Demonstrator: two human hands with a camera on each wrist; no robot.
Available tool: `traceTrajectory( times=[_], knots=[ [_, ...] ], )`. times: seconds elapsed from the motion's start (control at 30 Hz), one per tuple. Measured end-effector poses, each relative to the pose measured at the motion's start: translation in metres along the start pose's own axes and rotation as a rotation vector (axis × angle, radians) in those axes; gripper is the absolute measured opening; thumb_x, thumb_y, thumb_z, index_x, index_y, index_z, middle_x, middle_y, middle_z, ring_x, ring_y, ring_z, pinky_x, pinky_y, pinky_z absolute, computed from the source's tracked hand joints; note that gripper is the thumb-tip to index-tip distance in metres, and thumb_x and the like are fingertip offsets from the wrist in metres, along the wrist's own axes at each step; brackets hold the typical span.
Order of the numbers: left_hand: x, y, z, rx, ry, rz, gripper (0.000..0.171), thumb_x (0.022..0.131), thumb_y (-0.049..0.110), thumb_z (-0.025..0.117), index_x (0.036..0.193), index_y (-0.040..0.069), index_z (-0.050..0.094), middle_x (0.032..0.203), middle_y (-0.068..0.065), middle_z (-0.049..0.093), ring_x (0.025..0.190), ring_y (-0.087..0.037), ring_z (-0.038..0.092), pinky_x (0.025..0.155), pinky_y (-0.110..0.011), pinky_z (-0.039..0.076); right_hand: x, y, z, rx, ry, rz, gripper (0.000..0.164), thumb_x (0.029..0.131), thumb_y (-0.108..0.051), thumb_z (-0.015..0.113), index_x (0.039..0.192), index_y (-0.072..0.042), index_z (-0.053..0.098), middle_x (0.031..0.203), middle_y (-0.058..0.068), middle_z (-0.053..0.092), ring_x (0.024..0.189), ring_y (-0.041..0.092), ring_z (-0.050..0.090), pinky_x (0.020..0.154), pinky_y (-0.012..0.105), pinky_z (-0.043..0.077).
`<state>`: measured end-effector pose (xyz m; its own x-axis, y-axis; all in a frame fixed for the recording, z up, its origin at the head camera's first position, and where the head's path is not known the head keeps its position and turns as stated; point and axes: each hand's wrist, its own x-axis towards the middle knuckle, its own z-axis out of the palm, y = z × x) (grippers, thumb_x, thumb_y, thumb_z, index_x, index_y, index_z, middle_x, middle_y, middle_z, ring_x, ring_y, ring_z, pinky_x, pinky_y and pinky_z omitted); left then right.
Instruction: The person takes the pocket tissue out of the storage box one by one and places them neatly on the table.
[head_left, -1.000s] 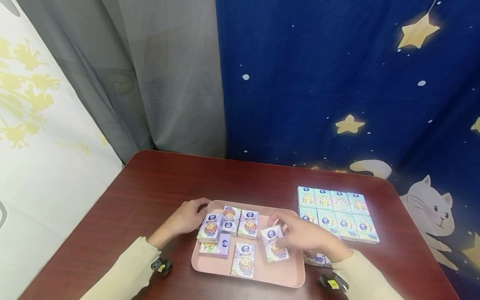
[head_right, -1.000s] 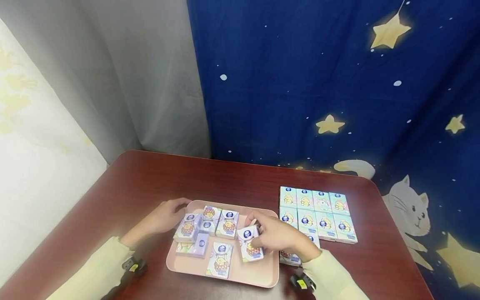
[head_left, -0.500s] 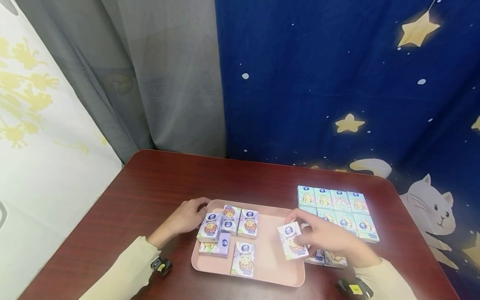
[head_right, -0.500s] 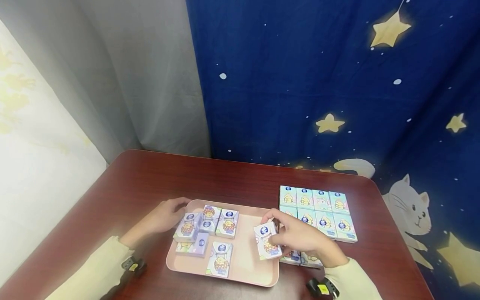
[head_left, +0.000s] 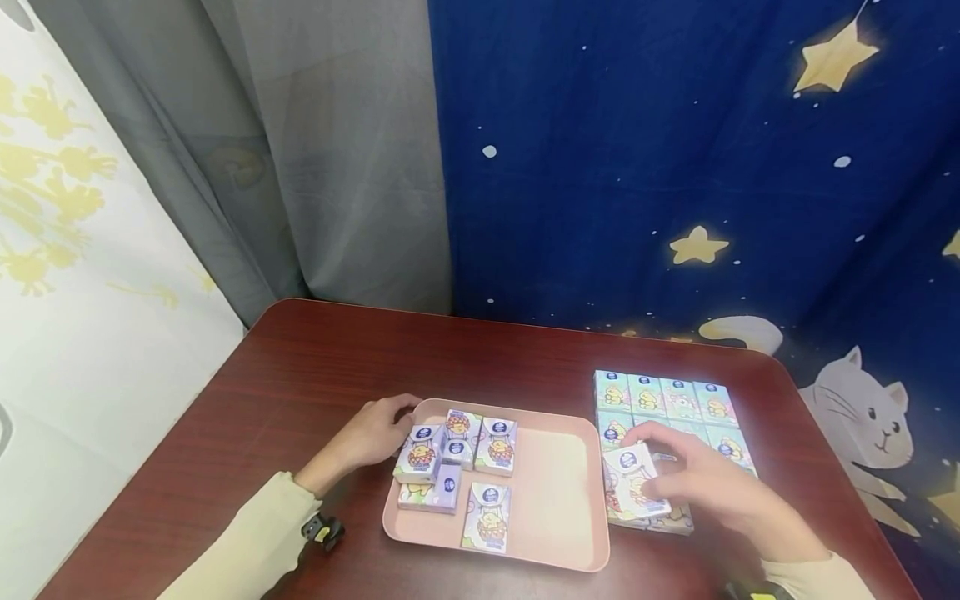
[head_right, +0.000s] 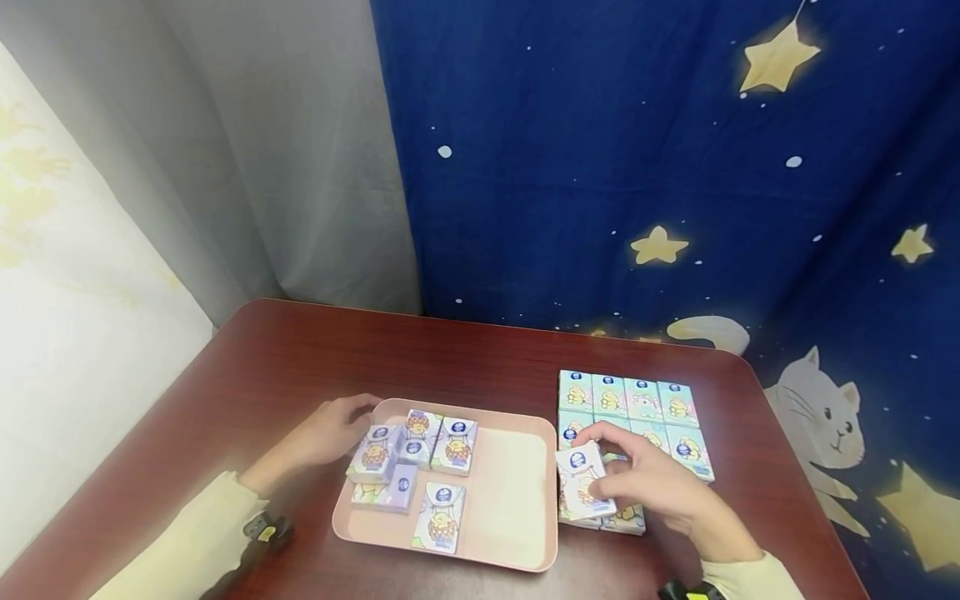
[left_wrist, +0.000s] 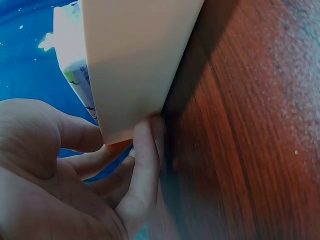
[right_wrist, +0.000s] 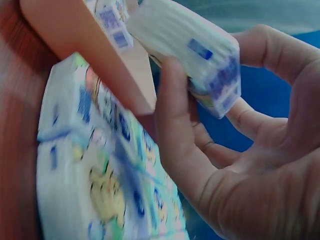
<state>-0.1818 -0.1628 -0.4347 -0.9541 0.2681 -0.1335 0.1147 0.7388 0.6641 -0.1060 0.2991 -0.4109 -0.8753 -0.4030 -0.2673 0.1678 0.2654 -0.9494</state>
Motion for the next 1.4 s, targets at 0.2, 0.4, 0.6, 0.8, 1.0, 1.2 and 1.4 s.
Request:
traceTrajectory(
  times=[0.2,0.4,0.6,0.8,1.0,1.2,1.4],
  knots=[
    [0.0,0.0,0.0,0.011,0.002,-0.002,0.035,0.111,0.011,0.058,0.141,-0.001,0.068,0.093,-0.004,0.072,0.083,-0.017,0.066,0.072,-0.037,0.054,-0.018,0.016,-0.02,0.092,0.046,0.057,0.048,0.097,-0.004,0.073,0.14,-0.023,0.066,0.123,0.007,0.072,0.101,0.027,0.075,0.087,0.036,0.064],
    [0.0,-0.001,-0.001,0.0,-0.003,-0.004,0.034,0.111,0.011,0.058,0.141,-0.001,0.068,0.092,-0.004,0.072,0.08,-0.017,0.066,0.068,-0.036,0.053,-0.035,0.036,-0.038,0.109,0.057,0.069,0.051,0.101,0.0,0.067,0.134,-0.04,0.069,0.133,-0.004,0.064,0.106,0.021,0.072,0.09,0.033,0.062],
    [0.0,-0.001,0.0,0.002,0.001,-0.003,0.034,0.111,0.011,0.058,0.141,-0.001,0.069,0.092,-0.005,0.072,0.081,-0.017,0.066,0.069,-0.036,0.053,-0.051,0.052,-0.052,0.113,0.077,0.104,0.057,0.102,0.003,0.064,0.135,-0.042,0.069,0.135,-0.012,0.064,0.109,0.018,0.071,0.093,0.028,0.059],
    [0.0,-0.001,0.0,-0.011,-0.001,-0.002,0.034,0.111,0.011,0.058,0.141,-0.001,0.069,0.091,-0.004,0.072,0.079,-0.016,0.066,0.066,-0.034,0.053,-0.064,0.06,-0.061,0.118,0.101,0.181,0.052,0.105,-0.002,0.065,0.134,-0.045,0.066,0.13,-0.008,0.068,0.11,0.019,0.07,0.094,0.029,0.058],
    [0.0,-0.001,0.0,0.01,0.003,0.003,0.034,0.111,0.011,0.058,0.141,0.0,0.069,0.093,-0.004,0.072,0.083,-0.017,0.066,0.073,-0.038,0.054,-0.073,0.069,-0.065,0.131,0.076,0.188,0.052,0.107,-0.003,0.063,0.13,-0.05,0.067,0.129,-0.008,0.067,0.109,0.018,0.069,0.093,0.031,0.059],
    [0.001,-0.001,0.0,0.018,0.006,0.007,0.034,0.11,0.011,0.058,0.141,0.0,0.07,0.095,-0.005,0.072,0.085,-0.018,0.065,0.076,-0.04,0.055,-0.077,0.071,-0.064,0.078,0.122,0.224,0.052,0.105,-0.004,0.066,0.127,-0.051,0.068,0.127,0.001,0.068,0.106,0.021,0.069,0.089,0.031,0.059],
    [0.001,-0.001,-0.001,0.006,0.001,0.004,0.034,0.111,0.012,0.058,0.141,0.0,0.069,0.094,-0.004,0.072,0.084,-0.017,0.066,0.075,-0.039,0.055,-0.077,0.07,-0.059,-0.027,0.203,0.262,0.05,0.101,-0.006,0.071,0.146,-0.027,0.065,0.126,0.01,0.07,0.103,0.024,0.069,0.084,0.032,0.059]
  ],
)
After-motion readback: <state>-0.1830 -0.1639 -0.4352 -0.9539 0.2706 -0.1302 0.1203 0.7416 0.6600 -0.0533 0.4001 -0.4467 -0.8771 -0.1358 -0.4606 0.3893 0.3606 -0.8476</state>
